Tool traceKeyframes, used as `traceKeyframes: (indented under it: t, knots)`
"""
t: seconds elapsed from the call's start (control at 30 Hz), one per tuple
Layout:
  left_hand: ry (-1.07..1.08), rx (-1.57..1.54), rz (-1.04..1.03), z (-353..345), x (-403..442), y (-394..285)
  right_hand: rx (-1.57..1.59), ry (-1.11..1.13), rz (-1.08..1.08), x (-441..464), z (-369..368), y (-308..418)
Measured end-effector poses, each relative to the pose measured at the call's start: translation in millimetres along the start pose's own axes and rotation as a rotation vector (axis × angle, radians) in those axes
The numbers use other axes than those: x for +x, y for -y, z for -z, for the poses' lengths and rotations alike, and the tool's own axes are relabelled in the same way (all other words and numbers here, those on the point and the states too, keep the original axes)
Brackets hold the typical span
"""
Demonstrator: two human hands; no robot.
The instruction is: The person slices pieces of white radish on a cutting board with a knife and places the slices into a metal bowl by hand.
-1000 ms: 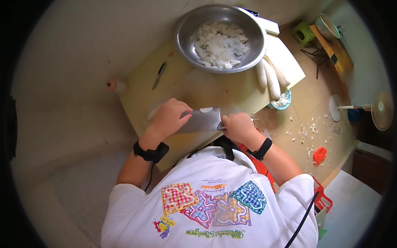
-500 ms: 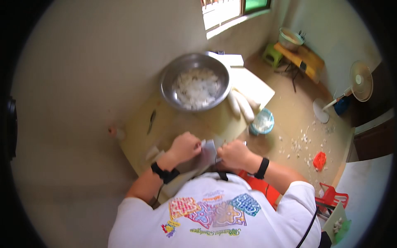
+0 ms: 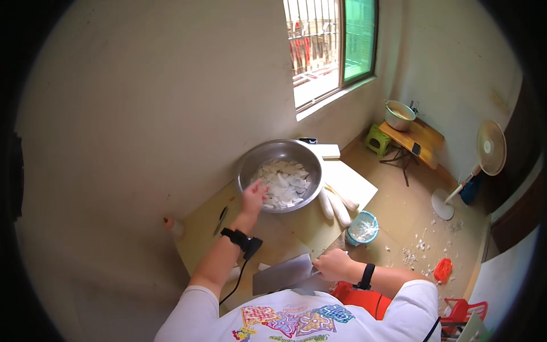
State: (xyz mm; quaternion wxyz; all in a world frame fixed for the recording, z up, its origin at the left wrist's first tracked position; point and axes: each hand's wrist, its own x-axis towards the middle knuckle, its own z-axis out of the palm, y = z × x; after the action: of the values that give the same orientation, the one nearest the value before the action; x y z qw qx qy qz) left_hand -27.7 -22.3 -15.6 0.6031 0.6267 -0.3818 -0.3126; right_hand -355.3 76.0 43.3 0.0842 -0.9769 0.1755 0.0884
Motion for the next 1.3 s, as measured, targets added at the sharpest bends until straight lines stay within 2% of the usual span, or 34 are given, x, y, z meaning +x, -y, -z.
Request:
traceKeyframes:
  t: [0.13, 0.2, 0.33, 0.4, 0.43, 0.47, 0.53, 0.57, 0.6, 0.67, 0.7, 0.73, 0.8, 0.97, 1.2, 1.3]
  knots:
    - [0.022, -0.184, -0.096, 28.8, -37.4, -19.9, 0.051, 0.042, -0.074, -1.3, -27.9, -6.4]
    - [0.135, -0.007, -0.139, 54.1, -74.0, -3.6, 0.126, 0.080, -0.218, -2.5, -43.6, -7.9]
    - [-0.068, 0.109, 0.055, 114.0, -143.6, 39.5, 0.354, -0.027, -0.373, -2.7, -61.1, -4.4]
    - [-0.082, 0.333, 0.120, 131.6, -173.2, 69.5, 0.541, -0.018, -0.471, 2.7, -62.6, 2.7]
    - [-0.055, 0.346, 0.248, 134.8, -187.8, 72.1, 0.679, 0.053, -0.547, 5.3, -64.3, 4.4]
    - [-0.065, 0.337, 0.294, 134.7, -198.3, 78.3, 0.681, 0.103, -0.542, 7.7, -68.0, 3.5]
    - [0.138, 0.687, 0.082, 137.7, -218.4, 89.3, 0.941, 0.124, -0.586, 13.4, -84.1, 7.3]
    - [0.177, 0.753, 0.019, 134.9, -224.9, 98.2, 1.009, 0.163, -0.593, 15.8, -94.9, 6.1]
    - [0.167, 0.754, 0.050, 131.5, -230.3, 103.0, 1.012, 0.195, -0.582, 19.8, -99.4, 7.2]
    - [0.262, 0.935, -0.079, 122.7, -239.5, 112.1, 1.027, 0.159, -0.590, 26.4, -108.7, 10.2]
    - [0.265, 0.930, -0.052, 118.6, -242.8, 117.7, 0.972, 0.192, -0.572, 29.1, -114.7, 8.2]
    - [0.251, 0.903, -0.111, 114.1, -245.7, 122.4, 0.975, 0.218, -0.577, 33.4, -107.3, 13.9]
    - [0.241, 0.865, -0.156, 109.2, -247.1, 126.9, 0.913, 0.154, -0.523, 43.2, -89.4, 24.2]
    - [0.172, 0.870, -0.242, 106.9, -241.2, 131.9, 0.819, 0.156, -0.516, 58.2, -101.2, 29.9]
    - [0.237, 0.930, -0.208, 111.2, -233.7, 133.5, 0.826, 0.205, -0.525, 75.8, -103.4, 31.5]
    - [0.258, 0.937, -0.150, 110.0, -233.4, 135.5, 0.792, 0.169, -0.453, 76.6, -105.2, 26.5]
